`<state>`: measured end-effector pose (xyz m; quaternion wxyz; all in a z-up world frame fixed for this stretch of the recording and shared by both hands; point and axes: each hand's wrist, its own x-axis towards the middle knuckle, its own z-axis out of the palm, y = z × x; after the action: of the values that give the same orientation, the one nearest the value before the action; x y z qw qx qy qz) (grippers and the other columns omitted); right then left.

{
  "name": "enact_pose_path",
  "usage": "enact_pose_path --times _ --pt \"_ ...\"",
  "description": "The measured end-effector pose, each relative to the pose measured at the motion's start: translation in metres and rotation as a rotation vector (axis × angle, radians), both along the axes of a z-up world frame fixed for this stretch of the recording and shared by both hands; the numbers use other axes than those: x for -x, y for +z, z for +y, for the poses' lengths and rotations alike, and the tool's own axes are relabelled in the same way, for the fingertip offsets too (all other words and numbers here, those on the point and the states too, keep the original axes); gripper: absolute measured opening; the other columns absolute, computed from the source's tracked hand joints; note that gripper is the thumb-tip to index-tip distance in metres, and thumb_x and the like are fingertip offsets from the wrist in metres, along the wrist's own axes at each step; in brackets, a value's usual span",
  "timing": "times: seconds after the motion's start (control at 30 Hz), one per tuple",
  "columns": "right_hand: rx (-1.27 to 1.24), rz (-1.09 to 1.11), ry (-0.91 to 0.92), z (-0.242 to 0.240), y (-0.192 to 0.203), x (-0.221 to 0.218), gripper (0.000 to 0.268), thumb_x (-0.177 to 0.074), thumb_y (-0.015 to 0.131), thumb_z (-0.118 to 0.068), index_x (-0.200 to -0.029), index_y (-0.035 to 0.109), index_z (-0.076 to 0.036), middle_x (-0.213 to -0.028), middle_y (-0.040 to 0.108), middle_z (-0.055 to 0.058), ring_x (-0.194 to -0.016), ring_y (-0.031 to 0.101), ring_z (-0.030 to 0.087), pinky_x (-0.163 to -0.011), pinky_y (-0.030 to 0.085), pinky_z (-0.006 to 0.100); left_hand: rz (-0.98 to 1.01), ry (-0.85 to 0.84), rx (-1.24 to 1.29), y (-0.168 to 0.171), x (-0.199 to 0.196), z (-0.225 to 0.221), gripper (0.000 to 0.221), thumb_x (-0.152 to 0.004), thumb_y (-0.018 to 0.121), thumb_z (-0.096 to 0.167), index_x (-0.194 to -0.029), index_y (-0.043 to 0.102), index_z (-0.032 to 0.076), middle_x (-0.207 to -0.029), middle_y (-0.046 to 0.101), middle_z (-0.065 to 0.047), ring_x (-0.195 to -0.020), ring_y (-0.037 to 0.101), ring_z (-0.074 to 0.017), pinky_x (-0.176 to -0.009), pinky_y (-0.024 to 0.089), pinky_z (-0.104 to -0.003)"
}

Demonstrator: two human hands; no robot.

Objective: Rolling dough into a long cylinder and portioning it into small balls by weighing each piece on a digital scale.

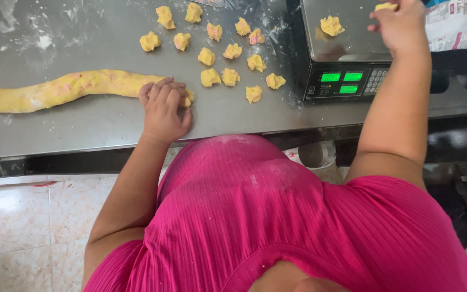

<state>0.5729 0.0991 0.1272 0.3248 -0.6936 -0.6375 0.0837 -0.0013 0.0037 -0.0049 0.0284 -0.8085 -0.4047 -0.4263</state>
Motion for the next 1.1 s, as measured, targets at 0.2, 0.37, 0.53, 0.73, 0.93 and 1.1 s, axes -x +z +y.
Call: enact_pose_path --times 0.2,0.37,0.53,0.73,0.93,1.1 --pt "-0.109 1.436 -0.044 -0.012 0.022 0.0 0.012 -0.084 0.059 -0.003 -0.089 0.066 -0.012 -0.083 0.064 0.002 -0.074 0.06 0.013 -0.069 0.049 0.022 -0.005 -0.011 -0.003 0.003 -0.001 -0.001 0.026 -0.074 0.064 0.016 -0.099 0.062 0.01 -0.113 0.072 -0.005 -0.121 0.066 -0.0354 -0.107 0.029 -0.048" --pt "0.011 1.535 -0.008 -0.02 0.026 0.022 0.017 -0.084 0.069 -0.029 -0.096 0.066 -0.018 -0.093 0.063 -0.005 -0.084 0.057 0.009 -0.075 0.046 0.017 0.015 0.001 0.004 0.002 0.0 0.0 0.028 -0.074 0.066 0.019 -0.1 0.062 0.011 -0.113 0.072 -0.005 -0.121 0.066 -0.0344 -0.107 0.029 -0.049" --pt "0.281 0.134 -0.206 -0.04 0.035 0.084 0.03 -0.113 0.055 -0.05 -0.104 0.07 -0.026 -0.088 0.064 -0.011 -0.061 0.048 0.004 -0.056 0.039 0.023 0.01 0.008 -0.021 0.002 0.0 -0.001 0.027 -0.074 0.065 0.02 -0.1 0.063 0.012 -0.112 0.072 -0.002 -0.121 0.066 -0.0328 -0.106 0.029 -0.048" --pt "0.467 -0.568 -0.221 0.017 -0.006 0.105 0.072 -0.106 0.053 -0.078 -0.125 0.062 -0.008 -0.121 0.07 0.021 -0.11 0.064 0.05 -0.083 0.048 0.059 -0.003 -0.018 0.031 0.001 0.001 -0.001 0.031 -0.074 0.067 0.021 -0.104 0.064 0.011 -0.117 0.071 -0.003 -0.124 0.061 -0.0331 -0.105 0.03 -0.052" --pt "0.264 -0.685 0.065 0.026 0.017 0.191 0.039 -0.104 0.067 -0.048 -0.121 0.063 -0.013 -0.105 0.072 0.018 -0.088 0.069 0.043 -0.065 0.051 0.054 -0.035 -0.023 0.016 0.001 0.002 -0.003 0.029 -0.075 0.067 0.018 -0.102 0.062 0.012 -0.116 0.068 -0.003 -0.124 0.06 -0.0326 -0.105 0.03 -0.052" --pt "-0.13 -0.367 0.422 0.01 0.055 0.317 0.022 -0.1 0.07 -0.027 -0.111 0.059 -0.012 -0.087 0.051 0.01 -0.074 0.051 0.032 -0.059 0.038 0.048 -0.05 -0.008 0.006 0.001 0.0 0.0 0.029 -0.073 0.066 0.019 -0.101 0.06 0.012 -0.114 0.07 -0.004 -0.121 0.061 -0.0334 -0.103 0.031 -0.052"
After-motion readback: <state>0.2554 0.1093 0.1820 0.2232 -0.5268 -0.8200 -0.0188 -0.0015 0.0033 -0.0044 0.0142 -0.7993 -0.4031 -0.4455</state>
